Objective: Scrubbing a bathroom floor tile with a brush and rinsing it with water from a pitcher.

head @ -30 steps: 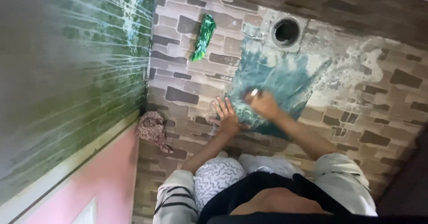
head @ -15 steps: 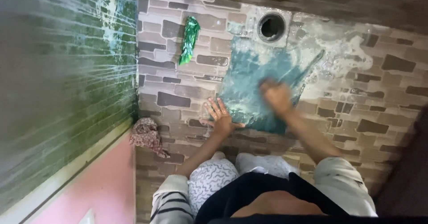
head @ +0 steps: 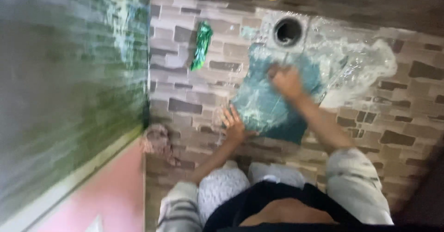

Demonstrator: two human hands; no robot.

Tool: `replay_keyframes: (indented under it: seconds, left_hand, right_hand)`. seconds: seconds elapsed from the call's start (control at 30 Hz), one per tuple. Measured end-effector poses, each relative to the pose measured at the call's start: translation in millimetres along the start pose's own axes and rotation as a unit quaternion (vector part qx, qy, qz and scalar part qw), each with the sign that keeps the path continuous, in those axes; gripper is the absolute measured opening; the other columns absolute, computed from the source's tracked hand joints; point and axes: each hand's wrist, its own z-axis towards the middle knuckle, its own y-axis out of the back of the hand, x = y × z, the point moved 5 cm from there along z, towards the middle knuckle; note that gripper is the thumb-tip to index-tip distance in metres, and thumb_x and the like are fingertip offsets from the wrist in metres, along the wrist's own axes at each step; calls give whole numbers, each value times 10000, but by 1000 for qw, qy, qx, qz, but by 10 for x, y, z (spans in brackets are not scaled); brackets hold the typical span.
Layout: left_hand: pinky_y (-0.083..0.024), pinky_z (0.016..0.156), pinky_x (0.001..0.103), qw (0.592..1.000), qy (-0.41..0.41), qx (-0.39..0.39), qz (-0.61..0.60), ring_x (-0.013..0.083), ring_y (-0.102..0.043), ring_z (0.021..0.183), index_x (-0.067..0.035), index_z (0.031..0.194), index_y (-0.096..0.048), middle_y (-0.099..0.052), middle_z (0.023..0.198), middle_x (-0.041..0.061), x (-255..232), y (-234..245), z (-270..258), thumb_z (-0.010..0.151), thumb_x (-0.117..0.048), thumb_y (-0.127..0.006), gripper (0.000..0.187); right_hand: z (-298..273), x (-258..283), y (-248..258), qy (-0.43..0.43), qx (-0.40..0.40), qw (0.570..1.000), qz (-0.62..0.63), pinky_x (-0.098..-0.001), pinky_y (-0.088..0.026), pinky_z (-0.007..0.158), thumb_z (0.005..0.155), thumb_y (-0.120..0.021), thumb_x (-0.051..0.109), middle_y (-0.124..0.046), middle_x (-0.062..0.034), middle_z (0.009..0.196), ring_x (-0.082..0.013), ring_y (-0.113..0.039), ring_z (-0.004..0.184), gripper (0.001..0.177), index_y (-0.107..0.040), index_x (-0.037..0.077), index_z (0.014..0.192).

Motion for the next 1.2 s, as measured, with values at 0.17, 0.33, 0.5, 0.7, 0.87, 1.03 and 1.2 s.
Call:
replay_keyframes:
  seconds: [0.17, 0.33, 0.5, 0.7, 0.87, 1.03, 1.2]
  left_hand:
    - [-119, 1003, 922, 999, -39, -15, -4, 608, 175, 1479, 42, 1614, 129, 198, 1622, 375, -296, 234, -95, 558, -792, -859, 1670]
    - [-60, 969, 934, 970, 165, 164, 71, 554, 218, 1508, -29, 1609, 158, 255, 1652, 300, -416, 464, -225, 511, -663, -932, 1672]
    - [-46, 980, 933, 972, 157, 172, 35, 546, 234, 1507, -50, 1600, 175, 281, 1640, 297, -443, 511, -252, 540, -644, -952, 1657]
    - [-46, 926, 954, 975, 131, 152, 93, 567, 235, 1495, -88, 1601, 153, 283, 1644, 287, -403, 423, -237, 545, -677, -923, 1618]
    - [-43, 924, 960, 976, 135, 139, 100, 558, 232, 1499, -73, 1612, 139, 271, 1648, 277, -463, 504, -199, 532, -696, -913, 1631]
    - [-28, 938, 956, 975, 148, 136, 95, 537, 233, 1512, -71, 1610, 145, 264, 1662, 260, -475, 514, -153, 519, -685, -921, 1645]
    - [-14, 948, 950, 973, 153, 153, 84, 549, 250, 1500, -53, 1602, 179, 271, 1656, 282, -511, 578, -196, 518, -670, -938, 1674]
  right_hand:
    - [75, -495, -488, -203, -51, 900, 383, -346, -451, 705, 1079, -498, 186, -544, -34, 892, -143, -517, 798, 159, -551, 57, 1004]
    - [-100, 526, 40, -105, 137, 820, 546, -431, -519, 704, 951, -645, 352, -640, -126, 781, -243, -566, 728, 284, -690, 76, 1003]
    - [723, -91, 57, 32, -224, 968, 105, -493, -478, 790, 1045, -574, 176, -725, -107, 1276, -383, -576, 914, 131, -647, 68, 1052]
    - [154, 785, -8, 19, 16, 917, 397, -534, -459, 773, 961, -646, 302, -669, -141, 1010, -357, -565, 878, 217, -693, 129, 1083]
    - [607, 45, -11, -69, -12, 822, 565, -540, -480, 812, 1006, -618, 302, -657, -146, 1011, -355, -600, 927, 220, -654, 86, 1027]
    - [524, -306, 300, -102, -284, 950, 76, -498, -480, 840, 1036, -606, 137, -710, -143, 1071, -402, -623, 902, 119, -677, 59, 1090]
    - [-249, 377, 703, -109, 95, 887, 438, -453, -535, 830, 969, -529, 321, -721, -130, 1068, -324, -665, 899, 287, -686, 128, 1112]
